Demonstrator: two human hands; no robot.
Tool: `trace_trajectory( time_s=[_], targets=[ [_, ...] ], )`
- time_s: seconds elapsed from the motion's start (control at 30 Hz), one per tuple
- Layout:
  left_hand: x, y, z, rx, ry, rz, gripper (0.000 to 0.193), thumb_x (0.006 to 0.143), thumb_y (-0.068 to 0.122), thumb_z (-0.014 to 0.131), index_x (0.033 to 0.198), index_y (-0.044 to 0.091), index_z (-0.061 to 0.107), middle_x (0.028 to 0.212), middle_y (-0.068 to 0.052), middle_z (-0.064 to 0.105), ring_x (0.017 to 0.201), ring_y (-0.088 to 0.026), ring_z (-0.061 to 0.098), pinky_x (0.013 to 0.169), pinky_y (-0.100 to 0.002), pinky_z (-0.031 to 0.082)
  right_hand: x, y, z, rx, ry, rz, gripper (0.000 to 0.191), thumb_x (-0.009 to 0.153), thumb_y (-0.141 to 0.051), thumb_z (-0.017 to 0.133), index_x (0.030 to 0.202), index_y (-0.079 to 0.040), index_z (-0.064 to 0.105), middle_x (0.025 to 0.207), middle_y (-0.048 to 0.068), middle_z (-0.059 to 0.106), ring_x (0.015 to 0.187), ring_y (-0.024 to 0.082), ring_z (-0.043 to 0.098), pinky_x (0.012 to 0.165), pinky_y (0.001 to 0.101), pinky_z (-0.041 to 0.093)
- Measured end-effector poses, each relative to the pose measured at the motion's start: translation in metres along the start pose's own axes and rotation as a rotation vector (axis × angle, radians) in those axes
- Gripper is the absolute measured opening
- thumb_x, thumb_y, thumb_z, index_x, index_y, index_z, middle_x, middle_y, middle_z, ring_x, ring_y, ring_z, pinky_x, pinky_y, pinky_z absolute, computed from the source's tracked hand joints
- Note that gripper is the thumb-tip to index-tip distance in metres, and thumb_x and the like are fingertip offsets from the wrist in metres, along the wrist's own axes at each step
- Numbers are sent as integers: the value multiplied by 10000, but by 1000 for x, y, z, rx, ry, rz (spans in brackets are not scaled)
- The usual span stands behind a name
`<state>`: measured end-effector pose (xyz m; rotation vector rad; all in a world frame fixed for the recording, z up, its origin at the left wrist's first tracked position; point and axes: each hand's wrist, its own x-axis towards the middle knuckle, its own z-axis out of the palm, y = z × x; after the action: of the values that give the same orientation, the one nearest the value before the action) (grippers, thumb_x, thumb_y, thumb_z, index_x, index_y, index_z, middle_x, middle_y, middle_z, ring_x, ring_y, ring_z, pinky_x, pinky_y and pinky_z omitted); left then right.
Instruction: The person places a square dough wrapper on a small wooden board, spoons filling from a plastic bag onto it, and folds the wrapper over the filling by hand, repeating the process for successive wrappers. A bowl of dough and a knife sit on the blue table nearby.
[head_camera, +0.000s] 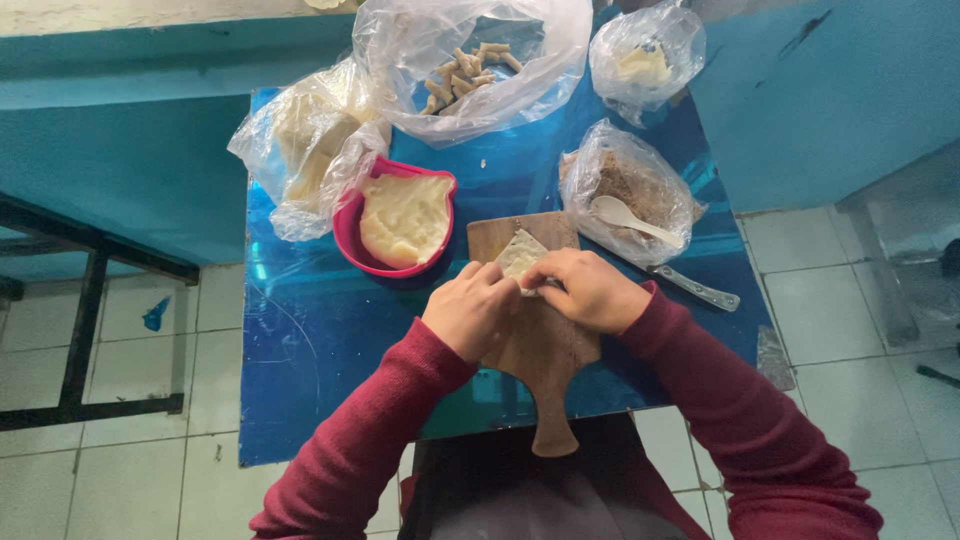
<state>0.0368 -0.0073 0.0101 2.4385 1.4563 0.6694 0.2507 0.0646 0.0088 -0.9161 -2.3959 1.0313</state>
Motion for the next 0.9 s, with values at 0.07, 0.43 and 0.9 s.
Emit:
trace_trajectory(
  time_s=[0.07,0.43,0.9],
  targets=[
    [0,1,1,-27,39,-9,143,775,129,713,903,115,650,907,-51,624,912,-284,613,752,-401,531,0,-1,0,-14,12,-20,191,857,-91,672,1029,-37,737,992,135,748,923,303,723,803,380,564],
    [-3,6,21,153,85,67,348,732,111,671,1075,59,659,983,-87,614,967,-291,589,822,-363,523,-1,-6,0,-88,66,-175,224,815,-104,701,1027,-41,733,990,154,733,939,353,690,819,416,537],
    [-18,11,21,-98,278,-212,97,927,74,666,1024,75,668,981,-90,636,955,-309,609,838,-401,515,-9,-10,6,-135,141,-101,133,893,-156,673,956,-68,751,920,127,726,897,342,669,803,435,522]
  ],
)
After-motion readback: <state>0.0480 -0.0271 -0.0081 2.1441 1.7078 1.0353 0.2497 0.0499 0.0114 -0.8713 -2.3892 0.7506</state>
